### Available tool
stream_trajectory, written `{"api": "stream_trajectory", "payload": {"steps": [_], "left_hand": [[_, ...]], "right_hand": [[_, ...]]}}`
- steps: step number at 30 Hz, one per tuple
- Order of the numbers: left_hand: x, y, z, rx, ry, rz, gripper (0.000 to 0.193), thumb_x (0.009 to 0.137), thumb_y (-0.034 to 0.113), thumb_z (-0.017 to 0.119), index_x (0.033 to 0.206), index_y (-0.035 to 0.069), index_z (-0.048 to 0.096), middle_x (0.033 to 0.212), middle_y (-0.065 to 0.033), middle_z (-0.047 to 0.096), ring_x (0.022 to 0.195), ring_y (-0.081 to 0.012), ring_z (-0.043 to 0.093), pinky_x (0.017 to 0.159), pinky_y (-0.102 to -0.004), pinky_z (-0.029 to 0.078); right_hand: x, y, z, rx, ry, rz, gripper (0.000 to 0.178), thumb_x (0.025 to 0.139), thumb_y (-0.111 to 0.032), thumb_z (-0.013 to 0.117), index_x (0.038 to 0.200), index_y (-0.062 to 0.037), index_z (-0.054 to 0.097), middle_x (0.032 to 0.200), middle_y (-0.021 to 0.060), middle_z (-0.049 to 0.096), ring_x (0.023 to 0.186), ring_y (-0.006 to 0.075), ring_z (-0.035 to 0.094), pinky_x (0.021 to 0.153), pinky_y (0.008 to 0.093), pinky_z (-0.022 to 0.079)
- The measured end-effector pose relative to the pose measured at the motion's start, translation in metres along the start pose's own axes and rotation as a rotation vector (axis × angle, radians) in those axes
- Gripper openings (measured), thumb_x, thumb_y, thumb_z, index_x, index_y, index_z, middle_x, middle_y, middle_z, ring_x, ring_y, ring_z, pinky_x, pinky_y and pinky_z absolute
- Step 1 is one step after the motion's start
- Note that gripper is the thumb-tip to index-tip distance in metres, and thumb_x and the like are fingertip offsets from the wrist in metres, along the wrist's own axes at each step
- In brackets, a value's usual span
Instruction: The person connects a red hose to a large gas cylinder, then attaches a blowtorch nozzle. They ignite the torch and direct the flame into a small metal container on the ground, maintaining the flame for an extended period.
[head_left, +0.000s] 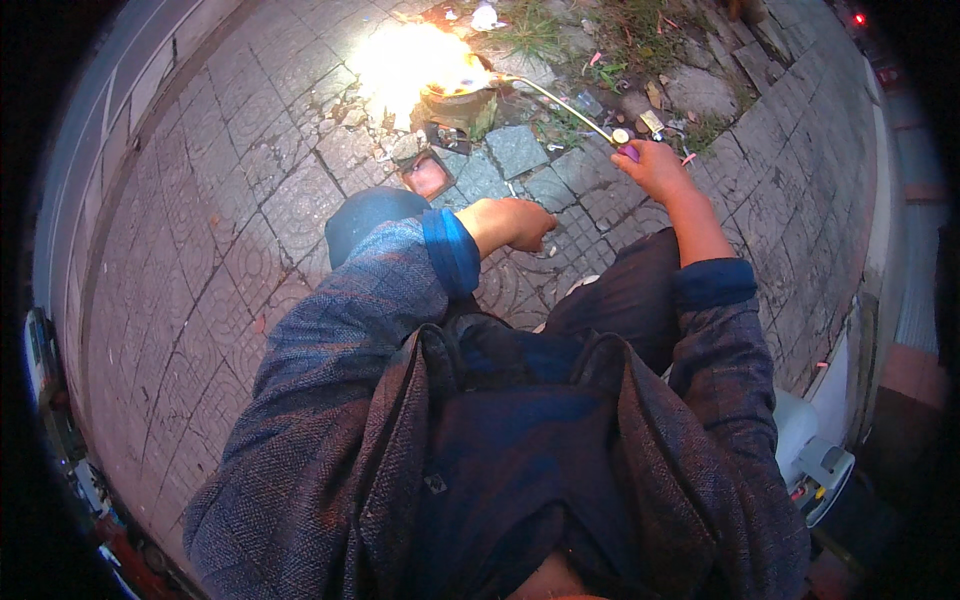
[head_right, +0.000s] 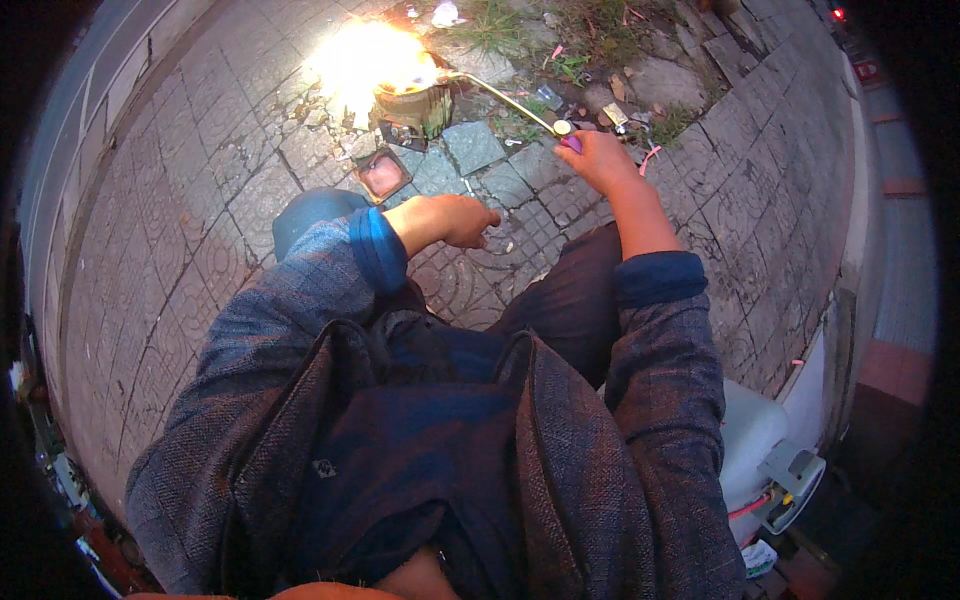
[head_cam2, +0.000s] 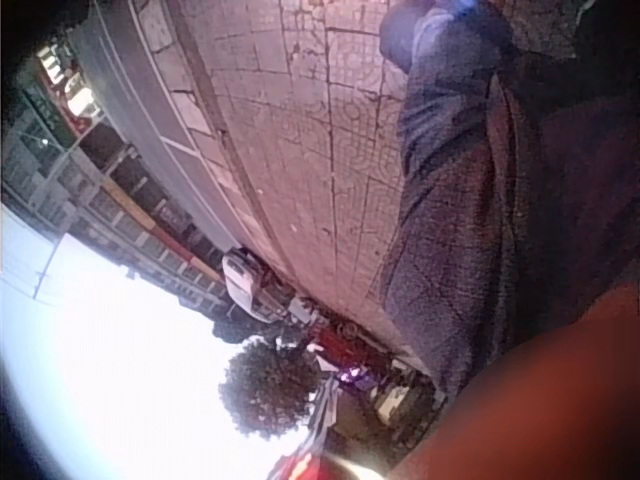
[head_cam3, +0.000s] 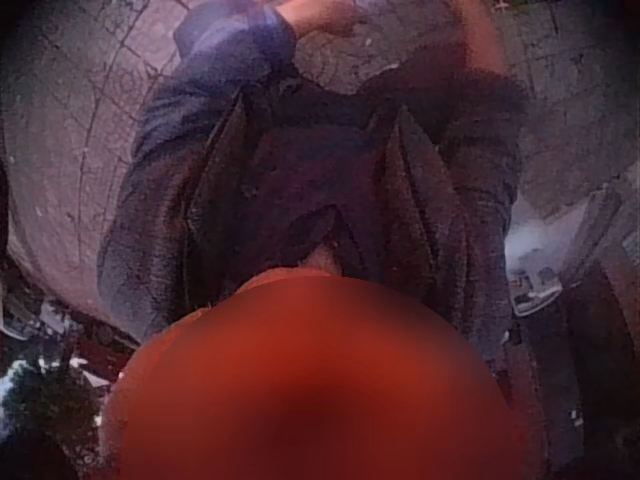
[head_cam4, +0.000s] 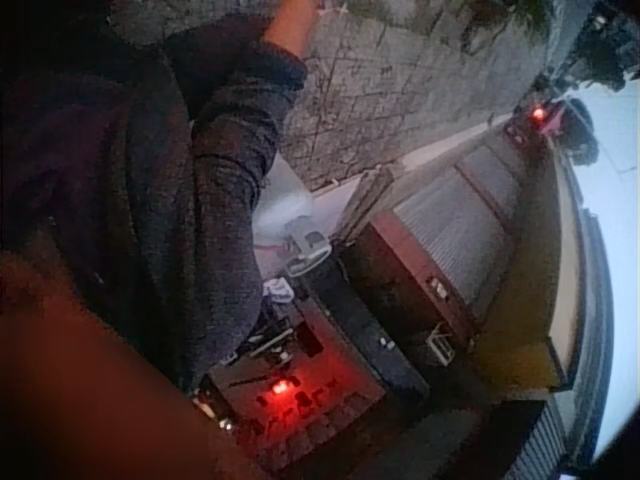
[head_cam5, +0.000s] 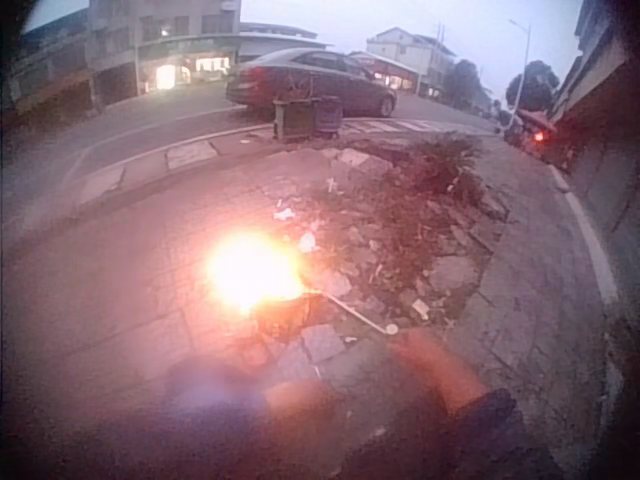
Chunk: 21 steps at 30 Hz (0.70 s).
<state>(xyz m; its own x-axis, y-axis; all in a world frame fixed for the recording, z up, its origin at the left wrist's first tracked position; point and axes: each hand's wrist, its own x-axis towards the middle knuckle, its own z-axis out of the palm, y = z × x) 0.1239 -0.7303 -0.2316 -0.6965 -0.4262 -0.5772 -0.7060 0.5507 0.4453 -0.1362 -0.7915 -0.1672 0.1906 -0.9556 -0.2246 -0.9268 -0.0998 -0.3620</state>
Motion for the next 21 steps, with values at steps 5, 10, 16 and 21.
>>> {"api": "stream_trajectory", "payload": {"steps": [5,10,16,21], "left_hand": [[0.0019,-0.0002,0.0008,-0.003,-0.005,0.002,0.057,0.091,0.029,0.068,0.144,0.012,0.052,0.126,-0.0209,0.067,0.119,-0.0407,0.063,0.098,-0.05,0.051],[0.0054,-0.0034,0.004,0.011,0.006,0.022,0.057,0.091,0.029,0.068,0.143,0.012,0.052,0.127,-0.0212,0.067,0.12,-0.0406,0.063,0.098,-0.0497,0.051],[0.0049,-0.0028,0.0034,0.003,0.008,0.016,0.057,0.091,0.03,0.068,0.143,0.012,0.052,0.126,-0.0215,0.067,0.12,-0.0406,0.063,0.098,-0.05,0.051],[0.004,-0.0017,0.0028,0.01,0.01,0.001,0.056,0.092,0.03,0.069,0.142,0.011,0.053,0.126,-0.0214,0.067,0.12,-0.0409,0.063,0.098,-0.0497,0.05]], "right_hand": [[-0.0011,-0.0005,-0.0002,0.009,-0.007,0.013,0.047,0.091,-0.044,0.071,0.111,-0.0014,0.072,0.102,0.0231,0.073,0.096,0.0396,0.07,0.085,0.0467,0.054],[-0.001,0.0009,0.0006,-0.011,0.014,-0.028,0.047,0.09,-0.043,0.072,0.11,-0.0008,0.072,0.1,0.0236,0.072,0.095,0.04,0.07,0.084,0.0469,0.054],[-0.0023,0.0007,-0.0001,0.021,0.006,-0.036,0.046,0.09,-0.043,0.072,0.108,-0.0003,0.072,0.1,0.0242,0.072,0.095,0.0405,0.069,0.084,0.0469,0.053],[-0.0013,0.0012,-0.0008,-0.01,0.01,-0.041,0.047,0.091,-0.044,0.071,0.107,0.0,0.072,0.099,0.0248,0.072,0.095,0.0415,0.069,0.083,0.0476,0.053]]}}
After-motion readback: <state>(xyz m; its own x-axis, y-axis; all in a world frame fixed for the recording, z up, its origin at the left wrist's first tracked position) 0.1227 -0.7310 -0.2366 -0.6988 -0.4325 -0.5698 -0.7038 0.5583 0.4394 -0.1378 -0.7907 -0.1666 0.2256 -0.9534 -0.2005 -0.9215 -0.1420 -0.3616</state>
